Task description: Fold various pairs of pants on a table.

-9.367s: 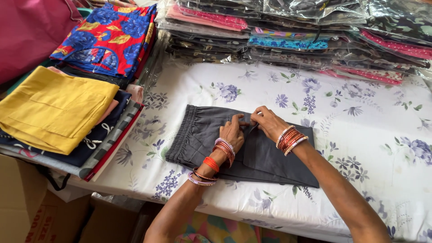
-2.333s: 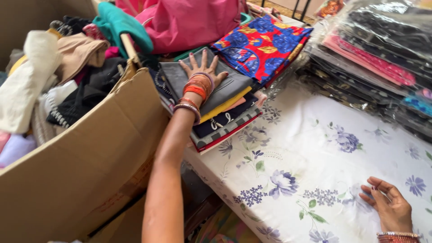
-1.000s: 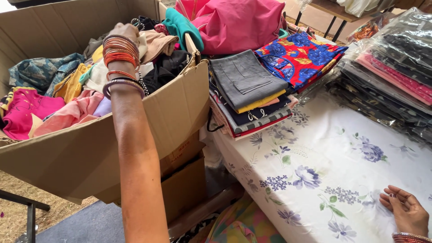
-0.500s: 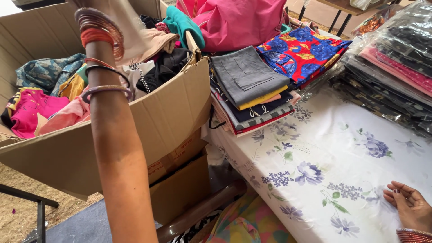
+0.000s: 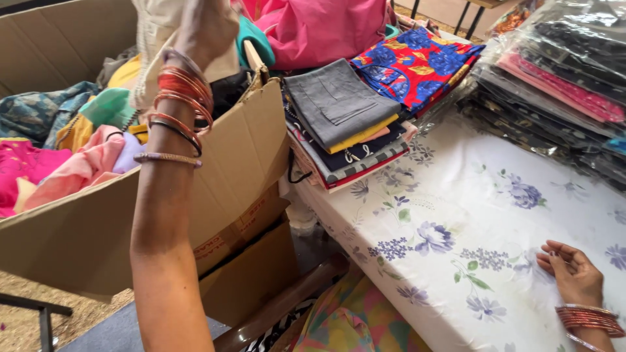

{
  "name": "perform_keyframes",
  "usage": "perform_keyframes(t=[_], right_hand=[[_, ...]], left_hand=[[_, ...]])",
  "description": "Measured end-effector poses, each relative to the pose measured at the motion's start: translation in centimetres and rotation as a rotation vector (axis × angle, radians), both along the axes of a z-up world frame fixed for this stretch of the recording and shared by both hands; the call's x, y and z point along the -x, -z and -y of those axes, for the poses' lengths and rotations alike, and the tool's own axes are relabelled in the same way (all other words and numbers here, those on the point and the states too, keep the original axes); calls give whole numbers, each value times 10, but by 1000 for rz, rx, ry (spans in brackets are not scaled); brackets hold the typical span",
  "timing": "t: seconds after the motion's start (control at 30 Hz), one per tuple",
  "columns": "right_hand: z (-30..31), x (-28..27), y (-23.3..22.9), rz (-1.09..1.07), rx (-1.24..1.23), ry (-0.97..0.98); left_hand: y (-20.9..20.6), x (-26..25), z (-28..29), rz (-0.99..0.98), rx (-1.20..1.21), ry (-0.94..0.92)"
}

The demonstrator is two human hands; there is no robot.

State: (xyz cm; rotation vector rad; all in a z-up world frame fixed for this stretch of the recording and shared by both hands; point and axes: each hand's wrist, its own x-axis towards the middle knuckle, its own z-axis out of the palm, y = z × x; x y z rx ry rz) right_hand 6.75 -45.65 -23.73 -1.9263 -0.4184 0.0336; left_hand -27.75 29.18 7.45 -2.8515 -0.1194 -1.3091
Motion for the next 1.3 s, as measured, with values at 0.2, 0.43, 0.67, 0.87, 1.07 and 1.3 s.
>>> perform_keyframes(t=[0.2,0.43,0.67,0.87,1.07,1.3], right_hand=[[-5,10,-12,-43,-8,8],[-5,5,-5,-32,-27,-44],[-2,1,-3,-49,-73,-57],[-2,0,0,-67,-96,-55],[-7,1,1,-51,-110,-71],[-13,-2,7,-52,-148,-89]], left_hand=[[-6,11,29,-79,518,102],[41,96,-99,72,-188,-737],[9,137,-23,-33,617,-640],[15,140,-43,-386,504,-502],[0,128,0,-633,547,-764],[-6,138,-19,-828,609,-719]])
